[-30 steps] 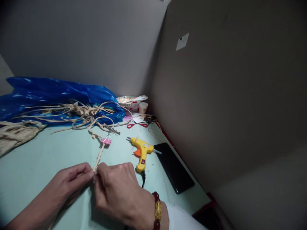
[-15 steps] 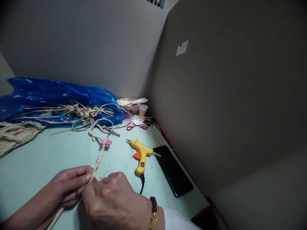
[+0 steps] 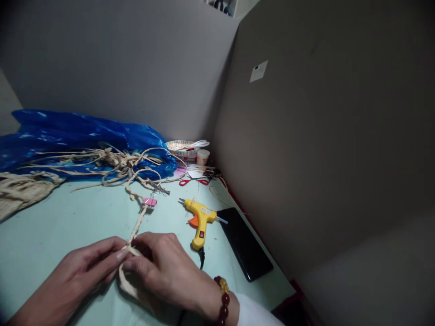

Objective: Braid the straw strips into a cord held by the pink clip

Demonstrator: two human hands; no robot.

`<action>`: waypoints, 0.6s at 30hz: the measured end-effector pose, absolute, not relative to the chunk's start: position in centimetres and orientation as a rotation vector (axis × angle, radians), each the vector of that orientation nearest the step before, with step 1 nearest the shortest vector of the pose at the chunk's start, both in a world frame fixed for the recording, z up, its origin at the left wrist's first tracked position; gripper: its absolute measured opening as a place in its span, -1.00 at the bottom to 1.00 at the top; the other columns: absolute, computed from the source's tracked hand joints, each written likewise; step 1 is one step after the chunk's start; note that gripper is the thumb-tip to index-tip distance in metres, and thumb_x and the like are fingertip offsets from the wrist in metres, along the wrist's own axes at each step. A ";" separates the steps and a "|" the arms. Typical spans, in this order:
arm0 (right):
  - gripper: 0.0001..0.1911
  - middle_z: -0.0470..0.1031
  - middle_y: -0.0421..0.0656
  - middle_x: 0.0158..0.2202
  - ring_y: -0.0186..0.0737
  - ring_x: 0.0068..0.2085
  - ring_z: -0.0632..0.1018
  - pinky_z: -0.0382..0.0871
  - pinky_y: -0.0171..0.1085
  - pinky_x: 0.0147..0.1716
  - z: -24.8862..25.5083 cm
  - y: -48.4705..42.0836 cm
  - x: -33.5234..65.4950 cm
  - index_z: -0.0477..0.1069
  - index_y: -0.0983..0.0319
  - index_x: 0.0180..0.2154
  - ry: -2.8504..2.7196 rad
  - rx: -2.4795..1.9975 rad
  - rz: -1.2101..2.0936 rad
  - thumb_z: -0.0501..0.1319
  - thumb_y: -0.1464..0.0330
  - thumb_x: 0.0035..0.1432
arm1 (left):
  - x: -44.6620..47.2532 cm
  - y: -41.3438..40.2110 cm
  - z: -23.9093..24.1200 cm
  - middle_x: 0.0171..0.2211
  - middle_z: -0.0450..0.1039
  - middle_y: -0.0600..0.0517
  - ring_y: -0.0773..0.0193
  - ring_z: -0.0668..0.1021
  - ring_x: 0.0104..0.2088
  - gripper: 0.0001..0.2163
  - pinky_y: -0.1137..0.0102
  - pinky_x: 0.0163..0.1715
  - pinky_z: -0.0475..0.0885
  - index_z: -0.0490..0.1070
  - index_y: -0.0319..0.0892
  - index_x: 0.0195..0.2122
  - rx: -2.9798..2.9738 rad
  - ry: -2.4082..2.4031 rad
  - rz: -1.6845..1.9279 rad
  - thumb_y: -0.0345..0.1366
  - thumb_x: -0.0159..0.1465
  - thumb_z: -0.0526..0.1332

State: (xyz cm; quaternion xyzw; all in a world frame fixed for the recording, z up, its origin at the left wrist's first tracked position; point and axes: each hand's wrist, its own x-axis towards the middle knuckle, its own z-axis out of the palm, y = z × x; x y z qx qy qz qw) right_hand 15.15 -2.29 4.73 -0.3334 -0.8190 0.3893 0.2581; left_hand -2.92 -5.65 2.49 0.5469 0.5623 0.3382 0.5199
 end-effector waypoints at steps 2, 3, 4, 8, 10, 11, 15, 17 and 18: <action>-0.76 0.43 -0.24 -0.45 -0.38 -0.42 0.41 0.20 -0.41 -0.41 5.0 -2.1 15.2 0.38 0.25 -0.30 -2.208 -0.844 1.251 0.03 0.28 0.34 | -3.0 -5.8 2.5 -0.47 0.32 0.12 0.25 0.36 -0.40 -0.82 0.46 -0.42 0.26 0.40 -0.10 -0.34 1.369 1.367 0.799 -0.11 0.20 0.16; -0.75 0.42 -0.25 -0.45 -0.39 -0.42 0.40 0.20 -0.42 -0.40 5.1 -2.1 15.2 0.38 0.25 -0.31 -2.194 -0.840 1.267 0.01 0.31 0.35 | -3.0 -5.8 2.6 -0.47 0.33 0.12 0.25 0.38 -0.39 -0.82 0.45 -0.41 0.26 0.40 -0.09 -0.36 1.407 1.385 0.792 -0.11 0.21 0.15; -0.76 0.41 -0.25 -0.45 -0.39 -0.41 0.39 0.20 -0.42 -0.39 5.2 -2.1 15.1 0.38 0.26 -0.32 -2.192 -0.851 1.250 0.01 0.33 0.34 | -3.0 -5.9 2.6 -0.48 0.33 0.12 0.24 0.39 -0.40 -0.81 0.45 -0.40 0.26 0.40 -0.09 -0.38 1.447 1.409 0.784 -0.10 0.22 0.14; -0.75 0.35 -0.25 -0.47 -0.39 -0.42 0.31 0.15 -0.41 -0.43 5.0 -2.0 14.9 0.43 0.28 -0.37 -2.169 -0.927 1.159 0.07 0.34 0.30 | -2.5 -6.3 2.9 -0.51 0.39 0.11 0.24 0.42 -0.44 -0.77 0.44 -0.42 0.27 0.38 -0.08 -0.41 1.570 1.520 0.748 -0.07 0.24 0.09; -0.72 0.27 -0.27 -0.53 -0.40 -0.46 0.25 0.10 -0.40 -0.47 4.7 -2.0 14.8 0.44 0.29 -0.41 -2.102 -0.949 1.181 0.07 0.33 0.29 | -2.1 -6.5 3.2 -0.51 0.44 0.09 0.24 0.44 -0.45 -0.75 0.43 -0.42 0.27 0.36 -0.08 -0.43 1.635 1.558 0.756 -0.07 0.24 0.07; -0.71 0.23 -0.28 -0.55 -0.41 -0.47 0.22 0.08 -0.40 -0.49 4.5 -1.9 14.7 0.45 0.30 -0.43 -2.066 -0.952 1.199 0.08 0.33 0.28 | -1.9 -6.6 3.4 -0.51 0.45 0.09 0.24 0.45 -0.46 -0.75 0.43 -0.42 0.26 0.36 -0.08 -0.45 1.671 1.575 0.768 -0.07 0.25 0.06; -0.73 0.18 -0.29 -0.58 -0.42 -0.51 0.17 0.02 -0.40 -0.56 4.0 -2.0 14.7 0.44 0.31 -0.45 -1.940 -0.979 1.248 0.12 0.33 0.24 | -1.5 -6.9 4.1 -0.64 0.35 0.13 0.30 0.38 -0.58 -0.68 0.42 -0.49 0.21 0.30 -0.08 -0.55 1.751 1.682 0.787 -0.06 0.27 0.00; -0.72 0.20 -0.28 -0.58 -0.42 -0.51 0.18 0.03 -0.39 -0.54 4.1 -2.2 14.7 0.41 0.31 -0.49 -1.925 -0.965 1.191 0.11 0.35 0.24 | -1.4 -7.1 4.4 -0.69 0.27 0.15 0.32 0.35 -0.62 -0.63 0.42 -0.52 0.18 0.26 -0.09 -0.60 1.716 1.713 0.784 -0.04 0.28 -0.01; -0.70 0.21 -0.28 -0.58 -0.41 -0.51 0.18 0.04 -0.39 -0.53 4.1 -2.3 14.7 0.39 0.30 -0.51 -1.929 -0.951 1.153 0.11 0.36 0.24 | -1.3 -7.2 4.4 -0.70 0.26 0.15 0.33 0.35 -0.63 -0.61 0.43 -0.54 0.17 0.24 -0.09 -0.63 1.682 1.708 0.792 -0.02 0.27 -0.01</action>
